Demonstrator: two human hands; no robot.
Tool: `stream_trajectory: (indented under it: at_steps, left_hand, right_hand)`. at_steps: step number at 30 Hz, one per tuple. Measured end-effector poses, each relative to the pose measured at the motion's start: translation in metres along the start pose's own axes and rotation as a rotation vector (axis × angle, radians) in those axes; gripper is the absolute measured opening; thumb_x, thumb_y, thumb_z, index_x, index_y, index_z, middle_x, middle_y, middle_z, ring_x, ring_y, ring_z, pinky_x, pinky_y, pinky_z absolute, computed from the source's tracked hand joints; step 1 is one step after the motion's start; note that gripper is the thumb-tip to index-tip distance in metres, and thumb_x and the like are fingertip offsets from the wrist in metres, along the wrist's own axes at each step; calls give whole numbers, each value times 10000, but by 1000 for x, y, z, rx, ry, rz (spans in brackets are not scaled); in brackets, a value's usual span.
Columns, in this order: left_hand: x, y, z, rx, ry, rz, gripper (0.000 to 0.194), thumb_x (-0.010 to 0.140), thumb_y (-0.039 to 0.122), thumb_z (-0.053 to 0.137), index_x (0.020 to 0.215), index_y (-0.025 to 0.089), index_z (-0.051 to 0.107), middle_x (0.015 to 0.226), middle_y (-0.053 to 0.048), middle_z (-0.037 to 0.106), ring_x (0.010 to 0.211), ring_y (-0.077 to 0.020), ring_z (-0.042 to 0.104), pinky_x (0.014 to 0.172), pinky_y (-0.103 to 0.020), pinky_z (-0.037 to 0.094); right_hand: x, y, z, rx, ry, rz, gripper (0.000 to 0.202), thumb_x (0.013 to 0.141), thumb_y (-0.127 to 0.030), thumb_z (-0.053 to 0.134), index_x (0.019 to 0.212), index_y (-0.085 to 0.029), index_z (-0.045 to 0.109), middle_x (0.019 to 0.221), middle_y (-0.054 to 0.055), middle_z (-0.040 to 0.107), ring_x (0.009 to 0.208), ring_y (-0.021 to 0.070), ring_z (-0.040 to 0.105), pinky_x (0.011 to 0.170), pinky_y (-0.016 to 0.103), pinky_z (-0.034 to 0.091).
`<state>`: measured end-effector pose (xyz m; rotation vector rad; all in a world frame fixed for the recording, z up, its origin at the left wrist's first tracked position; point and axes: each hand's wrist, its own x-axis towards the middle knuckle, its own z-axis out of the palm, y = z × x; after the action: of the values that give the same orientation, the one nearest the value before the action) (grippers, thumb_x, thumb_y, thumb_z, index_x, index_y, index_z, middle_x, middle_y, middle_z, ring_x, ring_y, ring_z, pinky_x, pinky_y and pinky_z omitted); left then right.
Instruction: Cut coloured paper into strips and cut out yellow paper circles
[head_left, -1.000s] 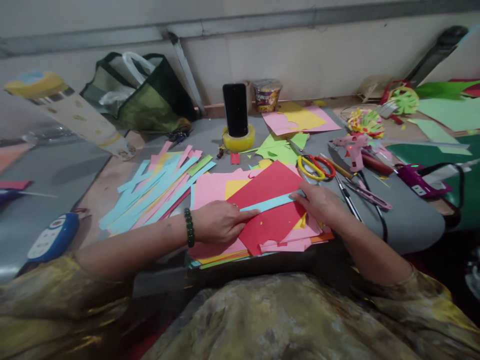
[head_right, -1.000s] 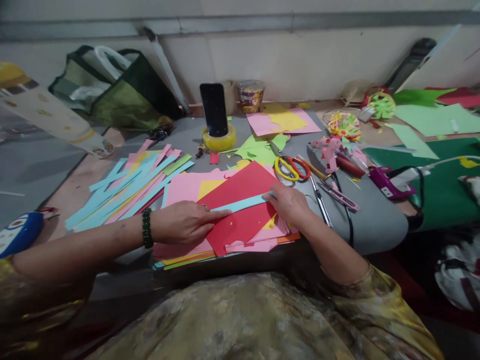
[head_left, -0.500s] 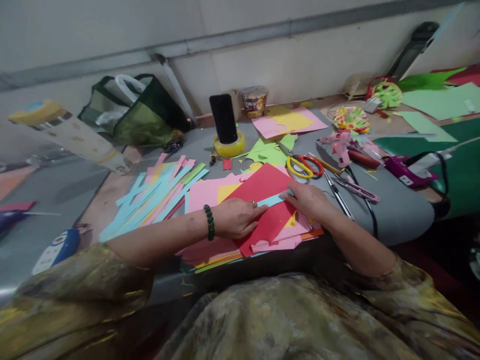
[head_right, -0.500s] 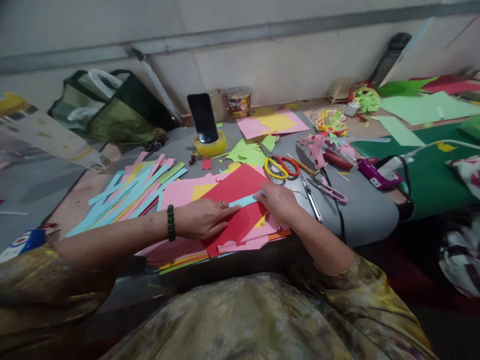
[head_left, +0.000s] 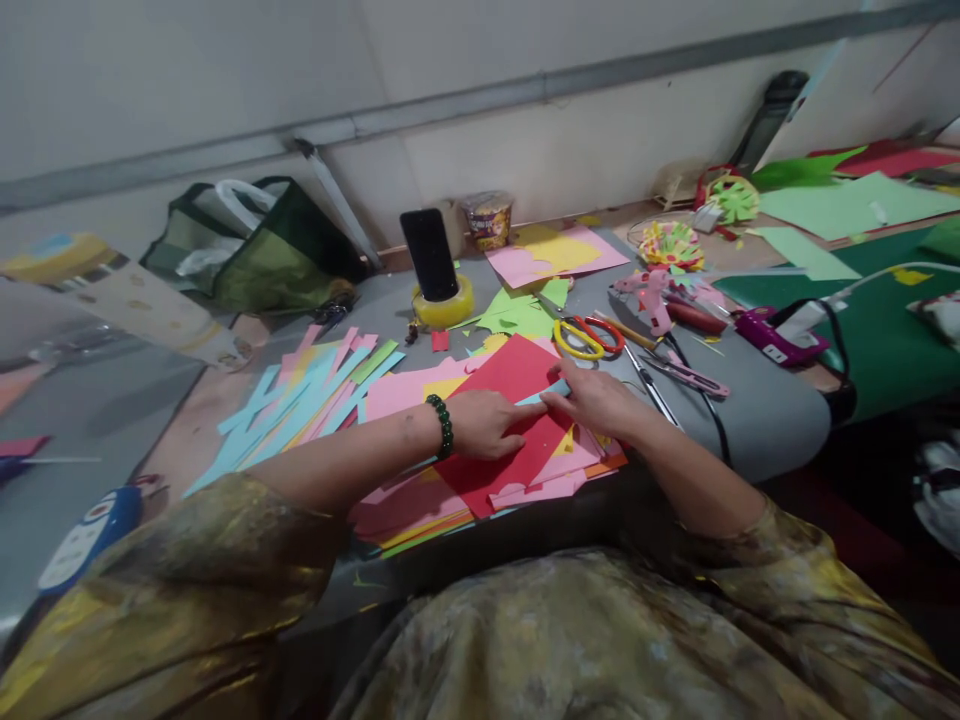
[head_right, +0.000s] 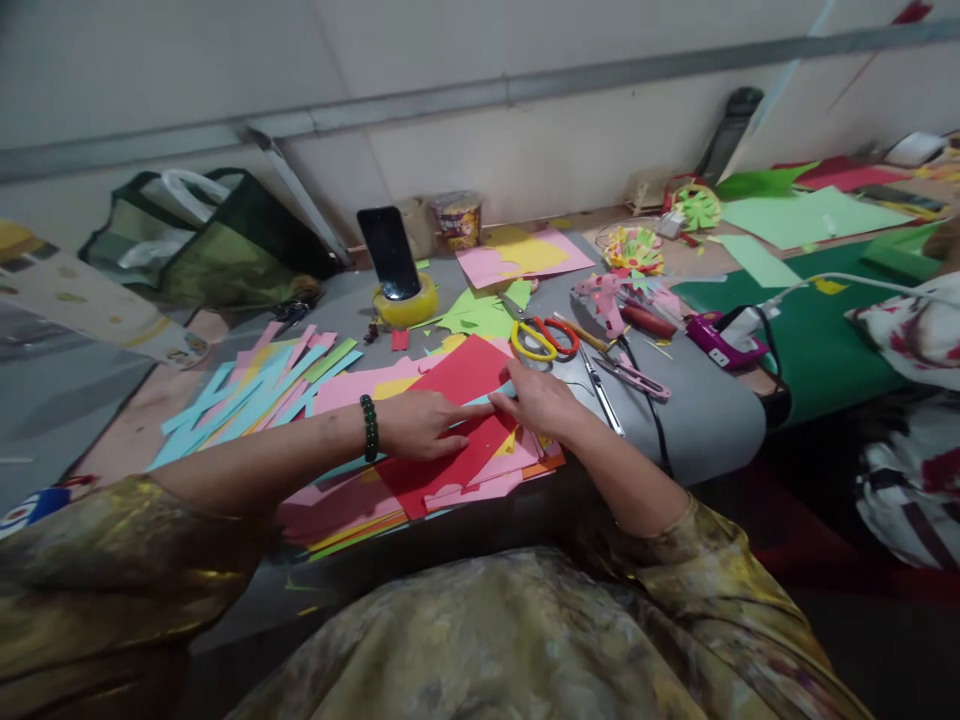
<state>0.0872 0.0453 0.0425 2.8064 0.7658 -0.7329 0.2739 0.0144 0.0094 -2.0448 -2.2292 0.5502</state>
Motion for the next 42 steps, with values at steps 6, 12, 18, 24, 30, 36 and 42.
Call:
stream_trajectory:
  at_steps: [6, 12, 18, 24, 30, 36, 42]
  left_hand:
    - [-5, 3, 9, 12, 71, -28, 637, 981, 384, 414, 1588, 239, 287, 925, -103, 761, 818, -274, 717, 676, -324, 488]
    - [-27, 9, 35, -60, 168, -99, 598, 1004, 466, 386, 1550, 222, 375, 998, -143, 717, 853, -287, 703, 700, -343, 503]
    - [-61, 21, 68, -188, 283, -237, 637, 998, 519, 403, 1516, 149, 412, 1066, -163, 645, 899, -277, 670, 779, -357, 529]
    - [-86, 37, 95, -265, 352, -408, 642, 1022, 524, 356, 1456, 59, 447, 1158, -200, 634, 1038, -291, 645, 877, -384, 532]
    - [-104, 62, 130, -238, 525, -746, 629, 1027, 522, 339, 1389, 35, 504, 1090, -217, 668, 1037, -321, 661, 851, -413, 547]
    - [-119, 67, 144, -120, 558, -925, 530, 1044, 435, 301, 1254, 75, 628, 997, -199, 708, 856, -287, 695, 710, -368, 561]
    - [-153, 56, 134, -31, 604, -1077, 571, 1058, 366, 228, 877, 171, 733, 795, -138, 684, 721, -262, 658, 580, -342, 492]
  right_hand:
    - [-2, 3, 1, 34, 18, 16, 394, 959, -301, 542, 1333, -181, 515, 1318, 159, 656, 1112, 300, 656, 785, 323, 466]
    - [2, 13, 11, 111, 93, -41, 468, 948, -238, 544, 1404, -148, 486, 1216, 157, 687, 1103, 273, 652, 854, 326, 481]
    - [7, 25, 9, 148, 84, -26, 497, 941, -222, 519, 1428, -130, 476, 879, 67, 697, 779, 213, 644, 691, 283, 464]
    - [11, 30, 10, 141, 107, -36, 456, 893, -228, 505, 1336, -131, 549, 757, 44, 667, 676, 222, 602, 632, 309, 451]
    - [12, 32, 12, 120, 127, -63, 430, 874, -271, 492, 1281, -159, 576, 726, 50, 656, 684, 252, 616, 652, 360, 469]
    - [15, 39, 16, 108, 184, -86, 410, 854, -278, 517, 1242, -172, 598, 730, 61, 663, 667, 261, 618, 630, 373, 471]
    - [14, 36, 15, 116, 158, -74, 434, 871, -267, 510, 1288, -166, 579, 727, 39, 669, 688, 245, 628, 638, 340, 483]
